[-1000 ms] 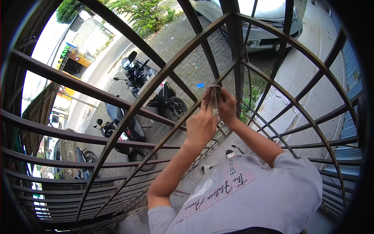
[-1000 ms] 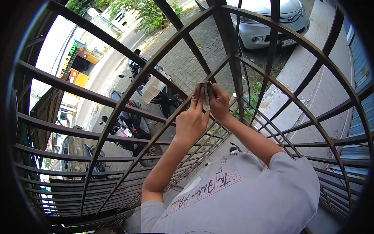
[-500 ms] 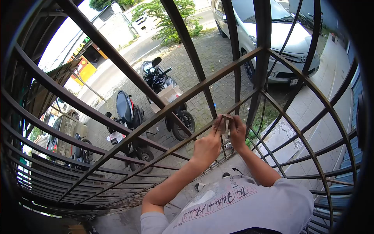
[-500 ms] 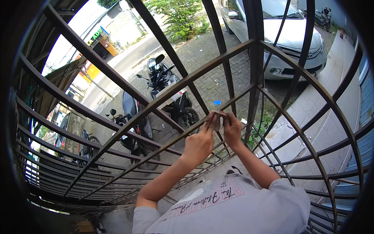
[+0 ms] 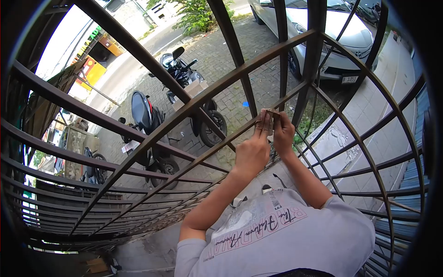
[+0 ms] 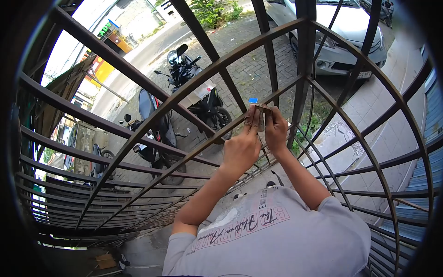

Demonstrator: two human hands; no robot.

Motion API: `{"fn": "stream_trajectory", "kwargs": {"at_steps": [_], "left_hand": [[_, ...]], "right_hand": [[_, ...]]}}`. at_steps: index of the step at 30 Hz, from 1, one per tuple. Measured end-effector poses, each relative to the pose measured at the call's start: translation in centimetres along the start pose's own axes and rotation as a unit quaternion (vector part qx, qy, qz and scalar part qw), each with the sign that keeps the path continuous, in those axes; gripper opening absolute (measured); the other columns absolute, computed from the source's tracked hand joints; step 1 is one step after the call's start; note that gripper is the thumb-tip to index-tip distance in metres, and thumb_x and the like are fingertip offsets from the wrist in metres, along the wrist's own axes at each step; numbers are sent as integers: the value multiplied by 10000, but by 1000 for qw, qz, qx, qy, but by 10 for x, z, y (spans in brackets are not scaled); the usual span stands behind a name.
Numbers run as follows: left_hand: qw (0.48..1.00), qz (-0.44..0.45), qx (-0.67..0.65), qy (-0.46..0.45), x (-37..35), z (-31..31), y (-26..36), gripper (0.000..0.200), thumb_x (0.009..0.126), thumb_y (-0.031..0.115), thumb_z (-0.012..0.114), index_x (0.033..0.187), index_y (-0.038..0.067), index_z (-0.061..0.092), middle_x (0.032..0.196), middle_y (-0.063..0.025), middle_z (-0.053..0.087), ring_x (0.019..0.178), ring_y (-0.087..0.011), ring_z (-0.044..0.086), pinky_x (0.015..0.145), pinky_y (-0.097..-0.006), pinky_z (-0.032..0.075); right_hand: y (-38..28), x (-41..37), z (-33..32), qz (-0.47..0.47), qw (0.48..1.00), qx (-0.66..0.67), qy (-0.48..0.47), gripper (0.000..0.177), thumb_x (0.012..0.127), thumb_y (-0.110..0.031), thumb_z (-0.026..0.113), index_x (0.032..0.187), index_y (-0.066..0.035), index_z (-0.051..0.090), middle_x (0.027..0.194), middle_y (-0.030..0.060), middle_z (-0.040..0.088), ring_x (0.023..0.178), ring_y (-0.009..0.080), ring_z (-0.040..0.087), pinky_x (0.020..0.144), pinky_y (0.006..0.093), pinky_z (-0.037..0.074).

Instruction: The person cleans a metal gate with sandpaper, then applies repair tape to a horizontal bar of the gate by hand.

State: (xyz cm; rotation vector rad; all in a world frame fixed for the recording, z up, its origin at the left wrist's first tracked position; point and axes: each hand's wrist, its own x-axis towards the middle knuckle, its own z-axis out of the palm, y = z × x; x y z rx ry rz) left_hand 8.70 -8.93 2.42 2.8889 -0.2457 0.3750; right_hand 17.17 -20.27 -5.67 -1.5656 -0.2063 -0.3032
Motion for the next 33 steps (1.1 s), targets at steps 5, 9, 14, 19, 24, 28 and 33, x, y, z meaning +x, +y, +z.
{"fn": "stream_trajectory", "kwargs": {"at_steps": [5, 9, 14, 19, 24, 28, 33], "left_hand": [[1000, -30, 4, -4, -42, -23, -27, 792, 867, 138, 582, 1609, 107, 305, 1636, -45, 368, 713, -302, 737, 600, -392, 597], [998, -56, -12, -7, -28, -17, -8, 787, 875, 147, 581, 1609, 102, 300, 1641, -84, 350, 740, -335, 735, 639, -406, 607], [997, -58, 42, -6, -42, -10, -20, 869, 842, 164, 594, 1629, 99, 232, 1670, -79, 290, 667, -303, 722, 601, -404, 597], [993, -116, -15, -16, -63, -28, -20, 806, 874, 144, 586, 1615, 83, 274, 1665, -100, 290, 753, -335, 731, 628, -417, 596], [995, -93, 1, 23, -51, -7, -17, 790, 873, 142, 590, 1608, 99, 304, 1668, -75, 290, 756, -335, 729, 647, -410, 598], [989, -127, 37, 60, -103, -20, -44, 797, 872, 165, 593, 1615, 145, 305, 1656, -31, 329, 656, -313, 685, 591, -410, 592], [987, -131, 30, 87, -81, -6, -33, 796, 869, 152, 610, 1611, 153, 322, 1640, -26, 361, 666, -307, 683, 589, -405, 588]], "right_hand": [[-1, -33, 18, -41, 992, 14, -122, 140, 1011, -64, 602, 1111, 9, 668, 733, 127, 563, 638, 137, 509, 586, 312, 418], [-7, -18, 14, -16, 998, 36, -51, 138, 1018, -71, 596, 1095, -18, 697, 776, 96, 673, 652, 121, 578, 592, 295, 457], [-14, -25, 30, -88, 994, 29, -60, 160, 1021, -79, 575, 1099, 1, 689, 888, 164, 709, 761, 217, 700, 680, 330, 526], [-15, -38, 32, -79, 988, -7, -129, 140, 993, -51, 604, 1091, 7, 686, 788, 183, 633, 640, 259, 590, 609, 360, 466], [-13, -41, 48, -55, 991, 103, -65, 168, 1022, -90, 575, 1142, -19, 669, 812, 175, 673, 670, 270, 648, 615, 374, 475], [-25, -59, 51, -53, 960, -26, -273, 125, 961, -51, 611, 1077, -15, 640, 831, 235, 608, 737, 432, 604, 633, 414, 478], [-37, -47, 44, -29, 984, 13, -176, 101, 935, -14, 608, 1026, -3, 652, 830, 208, 634, 684, 377, 626, 614, 383, 493]]}}
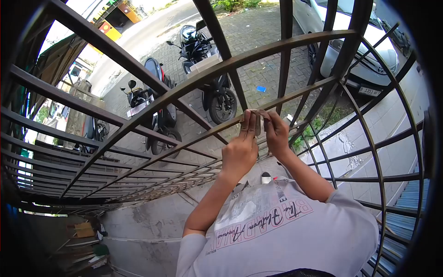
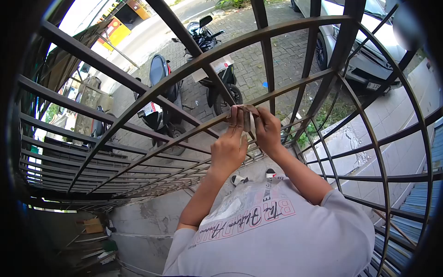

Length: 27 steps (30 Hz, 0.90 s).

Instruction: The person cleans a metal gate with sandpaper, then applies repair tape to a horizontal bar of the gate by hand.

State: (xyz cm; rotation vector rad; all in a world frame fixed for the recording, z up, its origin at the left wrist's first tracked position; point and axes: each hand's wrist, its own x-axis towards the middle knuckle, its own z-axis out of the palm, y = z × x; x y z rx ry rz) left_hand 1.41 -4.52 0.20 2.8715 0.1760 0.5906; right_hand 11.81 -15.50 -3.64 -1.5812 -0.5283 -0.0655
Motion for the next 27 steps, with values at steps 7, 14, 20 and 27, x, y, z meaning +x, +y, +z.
{"fn": "stream_trajectory", "kwargs": {"at_steps": [7, 14, 20, 27], "left_hand": [[996, -79, 18, -23, -37, -35, -34, 771, 886, 149, 614, 1607, 180, 340, 1649, -68, 340, 872, -326, 746, 656, -398, 606], [996, -91, -13, 8, -33, -24, -22, 835, 833, 128, 653, 1605, 152, 337, 1652, -90, 330, 845, -355, 735, 674, -429, 598], [992, -112, -42, 45, -23, -12, 2, 872, 825, 122, 658, 1613, 117, 286, 1654, -113, 316, 844, -353, 735, 677, -418, 602], [991, -130, -6, 12, -45, -29, -17, 883, 828, 131, 670, 1611, 89, 263, 1650, -159, 305, 1000, -382, 714, 728, -442, 600]], "right_hand": [[1, -14, 33, -58, 989, -53, -129, 122, 956, -64, 620, 1064, -35, 669, 811, 240, 621, 694, 409, 631, 602, 428, 475], [3, -26, 53, -54, 995, -7, -79, 103, 955, -45, 608, 1049, -18, 642, 740, 211, 607, 613, 332, 623, 582, 384, 481], [-8, -13, 30, 15, 996, 50, -67, 164, 1001, -37, 559, 1109, -6, 678, 758, 133, 669, 640, 169, 626, 609, 309, 494], [-13, -19, 53, -22, 981, 13, -194, 80, 972, -72, 601, 974, 7, 613, 758, 261, 561, 661, 444, 561, 597, 411, 469]]}}
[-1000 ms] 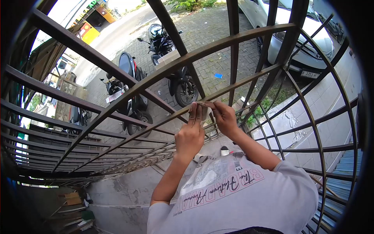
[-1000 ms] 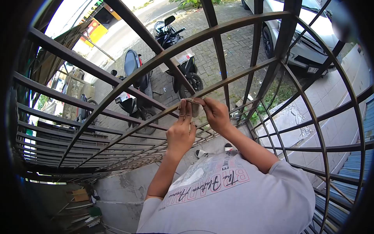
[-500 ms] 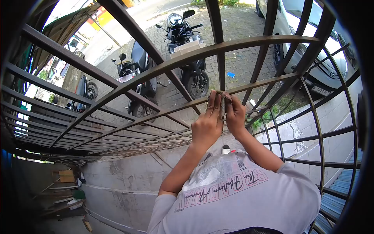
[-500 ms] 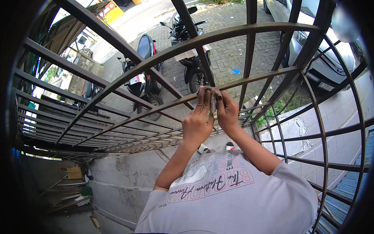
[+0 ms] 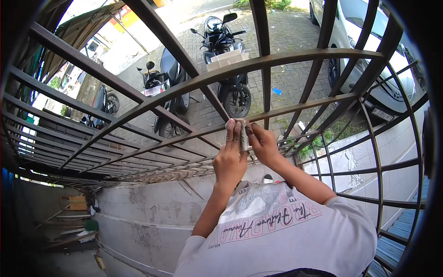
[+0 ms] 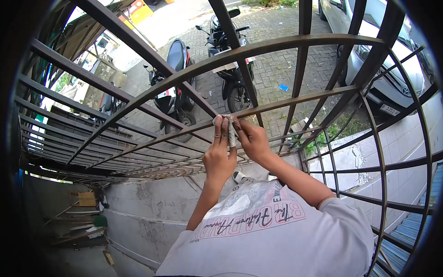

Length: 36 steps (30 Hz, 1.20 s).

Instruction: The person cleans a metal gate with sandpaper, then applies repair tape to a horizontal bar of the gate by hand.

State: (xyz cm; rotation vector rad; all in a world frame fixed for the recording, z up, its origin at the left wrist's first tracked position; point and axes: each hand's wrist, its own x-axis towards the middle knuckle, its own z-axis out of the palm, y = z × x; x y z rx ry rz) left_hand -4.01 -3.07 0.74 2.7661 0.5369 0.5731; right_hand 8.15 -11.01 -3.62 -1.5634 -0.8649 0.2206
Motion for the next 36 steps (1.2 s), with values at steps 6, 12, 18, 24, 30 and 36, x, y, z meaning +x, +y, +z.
{"fn": "stream_trajectory", "kwargs": {"at_steps": [6, 12, 18, 24, 30, 36], "left_hand": [[998, 37, -52, -3, 18, 20, 29, 920, 805, 125, 675, 1615, 98, 238, 1646, -163, 312, 989, -404, 711, 743, -433, 602], [993, -15, -108, 55, 2, 6, 10, 866, 825, 169, 652, 1609, 137, 288, 1637, -117, 347, 907, -380, 720, 718, -429, 603], [998, 23, -54, -16, 11, 12, 14, 864, 825, 122, 650, 1615, 151, 302, 1657, -70, 324, 956, -346, 730, 748, -411, 604], [992, -64, -110, 22, 0, 9, 24, 847, 814, 97, 638, 1604, 149, 337, 1678, -58, 275, 954, -352, 730, 737, -414, 602], [1000, -2, -11, -6, -7, 10, -3, 885, 804, 91, 643, 1618, 148, 300, 1680, -13, 271, 733, -315, 689, 663, -403, 590], [995, -6, -79, 67, -6, 37, 5, 915, 782, 84, 653, 1619, 117, 286, 1674, -75, 271, 801, -327, 703, 685, -405, 589]], "right_hand": [[15, 1, -43, 12, 991, 29, 130, 161, 979, -59, 576, 1084, -12, 688, 772, 175, 670, 652, 199, 659, 604, 352, 494], [2, 0, -9, 4, 999, 23, -32, 72, 969, -53, 586, 958, 17, 591, 694, 202, 599, 588, 324, 590, 586, 402, 463], [9, 3, -48, 4, 993, 10, 114, 116, 988, -34, 544, 999, 20, 646, 740, 152, 637, 638, 128, 608, 589, 303, 474], [26, -1, -4, 3, 999, 28, 18, 140, 970, -65, 568, 1020, 39, 647, 668, 115, 592, 610, 126, 536, 569, 341, 435], [8, -1, -23, 32, 997, 36, 52, 150, 985, -86, 591, 1011, 38, 670, 660, 48, 563, 603, 81, 487, 540, 288, 386], [27, -3, 1, 22, 996, 71, 49, 175, 998, -78, 541, 1047, 36, 665, 729, 41, 624, 687, 65, 517, 595, 282, 431]]}}
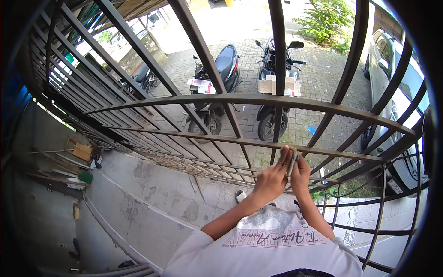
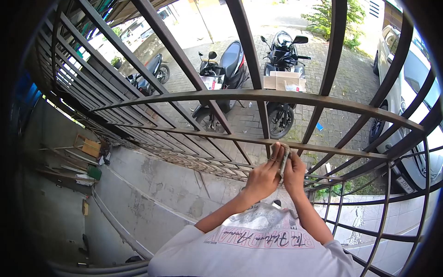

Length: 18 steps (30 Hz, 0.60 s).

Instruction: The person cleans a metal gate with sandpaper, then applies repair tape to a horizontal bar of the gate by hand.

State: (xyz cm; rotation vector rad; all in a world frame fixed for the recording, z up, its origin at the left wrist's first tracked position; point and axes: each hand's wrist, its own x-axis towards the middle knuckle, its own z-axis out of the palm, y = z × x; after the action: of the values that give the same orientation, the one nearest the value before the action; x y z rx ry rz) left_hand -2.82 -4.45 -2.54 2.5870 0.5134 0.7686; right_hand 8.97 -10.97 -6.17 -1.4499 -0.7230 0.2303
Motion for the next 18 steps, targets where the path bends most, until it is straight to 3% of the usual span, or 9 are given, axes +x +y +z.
{"fn": "stream_trajectory", "kwargs": {"at_steps": [1, 4, 6, 7, 10, 11, 14, 16, 18], "left_hand": [[1000, 1, 0, -29, 3, 1, 8, 895, 787, 79, 647, 1612, 108, 301, 1672, -86, 273, 798, -322, 693, 682, -415, 587], [998, 9, 56, -39, 2, -14, 0, 881, 791, 69, 642, 1607, 99, 310, 1667, -109, 278, 771, -325, 674, 668, -422, 583], [998, -27, 40, -36, -6, -15, -15, 877, 797, 70, 647, 1604, 77, 305, 1663, -132, 276, 770, -334, 660, 664, -426, 579], [999, -26, 44, -12, -7, -12, -21, 878, 799, 73, 651, 1604, 67, 300, 1664, -133, 272, 783, -335, 664, 667, -427, 579], [999, -15, -4, 34, -6, 5, -13, 880, 803, 67, 647, 1608, 71, 292, 1655, -139, 290, 824, -330, 673, 694, -423, 585], [1000, 15, 4, 20, 0, 11, -5, 880, 796, 63, 643, 1608, 92, 304, 1654, -126, 301, 820, -324, 672, 698, -420, 588], [999, 31, 16, -8, 4, 7, 5, 876, 785, 60, 636, 1604, 145, 336, 1654, -83, 321, 804, -315, 666, 703, -416, 593], [997, -24, 66, -25, -6, 0, -14, 846, 801, 62, 630, 1596, 129, 348, 1653, -62, 327, 795, -317, 661, 701, -422, 590], [996, -44, 71, -20, -11, 0, -20, 840, 814, 69, 635, 1597, 88, 329, 1650, -119, 316, 811, -334, 670, 701, -436, 585]], "right_hand": [[0, -1, -18, 93, 995, 48, 3, 181, 1002, -78, 526, 1026, 26, 672, 744, 30, 633, 696, 52, 524, 606, 258, 436], [-20, 3, -28, 57, 998, 2, 23, 152, 998, -69, 528, 963, 18, 648, 699, -14, 573, 623, 60, 479, 561, 264, 394], [-27, 0, -11, 84, 989, -52, -109, 151, 1008, -92, 556, 997, 23, 653, 705, -12, 576, 631, 64, 482, 570, 267, 397], [-27, -4, 5, 110, 985, -7, -133, 155, 1015, -105, 571, 1020, 27, 653, 735, 8, 593, 661, 79, 495, 599, 277, 414], [-13, -7, 2, 93, 994, 15, -56, 184, 1023, -93, 548, 1099, 36, 656, 829, 47, 652, 780, 103, 558, 686, 301, 470], [-4, -4, -5, 33, 999, 26, 10, 202, 1027, -91, 537, 1131, 31, 661, 856, 41, 671, 790, 99, 576, 703, 294, 488], [4, 0, -47, 133, 990, 37, -2, 167, 1024, -98, 552, 1060, 20, 664, 774, 1, 611, 656, 71, 509, 570, 259, 406], [-18, 2, -26, 101, 993, 44, -31, 157, 1025, -115, 567, 996, 16, 649, 726, -21, 551, 619, 57, 457, 537, 262, 358], [-10, -3, -3, 105, 987, -3, -122, 158, 1030, -118, 571, 1006, 19, 646, 730, -28, 544, 625, 69, 459, 552, 265, 378]]}}
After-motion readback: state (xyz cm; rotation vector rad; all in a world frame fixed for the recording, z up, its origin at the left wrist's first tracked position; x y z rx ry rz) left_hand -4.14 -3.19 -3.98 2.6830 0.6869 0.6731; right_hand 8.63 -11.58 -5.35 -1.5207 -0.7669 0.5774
